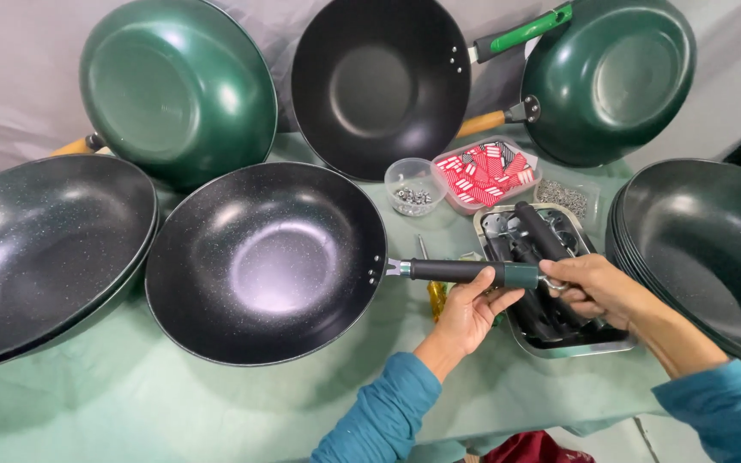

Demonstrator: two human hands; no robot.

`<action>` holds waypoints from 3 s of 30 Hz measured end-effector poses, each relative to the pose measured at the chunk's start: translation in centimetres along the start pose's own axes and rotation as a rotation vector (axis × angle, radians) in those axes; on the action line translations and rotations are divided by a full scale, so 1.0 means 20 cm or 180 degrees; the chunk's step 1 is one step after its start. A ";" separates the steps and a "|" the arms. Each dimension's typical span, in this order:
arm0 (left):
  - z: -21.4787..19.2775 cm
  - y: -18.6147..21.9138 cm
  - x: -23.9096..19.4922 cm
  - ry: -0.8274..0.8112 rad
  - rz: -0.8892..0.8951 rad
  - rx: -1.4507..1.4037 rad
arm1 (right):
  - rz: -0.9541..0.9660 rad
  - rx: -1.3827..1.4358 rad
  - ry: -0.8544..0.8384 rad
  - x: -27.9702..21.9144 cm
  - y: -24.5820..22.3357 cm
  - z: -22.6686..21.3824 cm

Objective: A person is seen assembling a handle onto a wok and then handling small red labels on a table.

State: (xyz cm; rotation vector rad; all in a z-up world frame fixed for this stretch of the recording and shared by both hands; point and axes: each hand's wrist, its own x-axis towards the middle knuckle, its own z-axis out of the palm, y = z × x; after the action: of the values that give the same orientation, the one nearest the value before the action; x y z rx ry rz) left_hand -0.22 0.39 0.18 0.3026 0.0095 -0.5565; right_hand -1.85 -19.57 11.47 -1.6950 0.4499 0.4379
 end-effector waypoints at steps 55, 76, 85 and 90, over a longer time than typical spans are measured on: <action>0.04 0.07 -0.07 0.0000 -0.0313 -0.0088 | -0.0466 0.0194 0.0220 -0.01 0.10 0.04; -0.08 0.31 -0.11 0.0873 0.0615 -0.0168 | -0.1673 -0.3237 0.1418 -0.17 0.13 0.11; -0.09 0.30 -0.11 0.0976 0.0593 -0.0207 | -0.1228 -0.2116 0.0822 -0.15 0.02 0.09; -0.12 0.30 -0.09 0.0898 0.0630 -0.0128 | -0.0385 -0.0348 0.0103 0.03 0.05 0.00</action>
State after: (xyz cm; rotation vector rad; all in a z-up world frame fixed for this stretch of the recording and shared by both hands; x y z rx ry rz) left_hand 1.50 6.83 -0.20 0.3368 0.2605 -0.3136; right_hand -1.85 -19.84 10.23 -1.8264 0.3499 0.3523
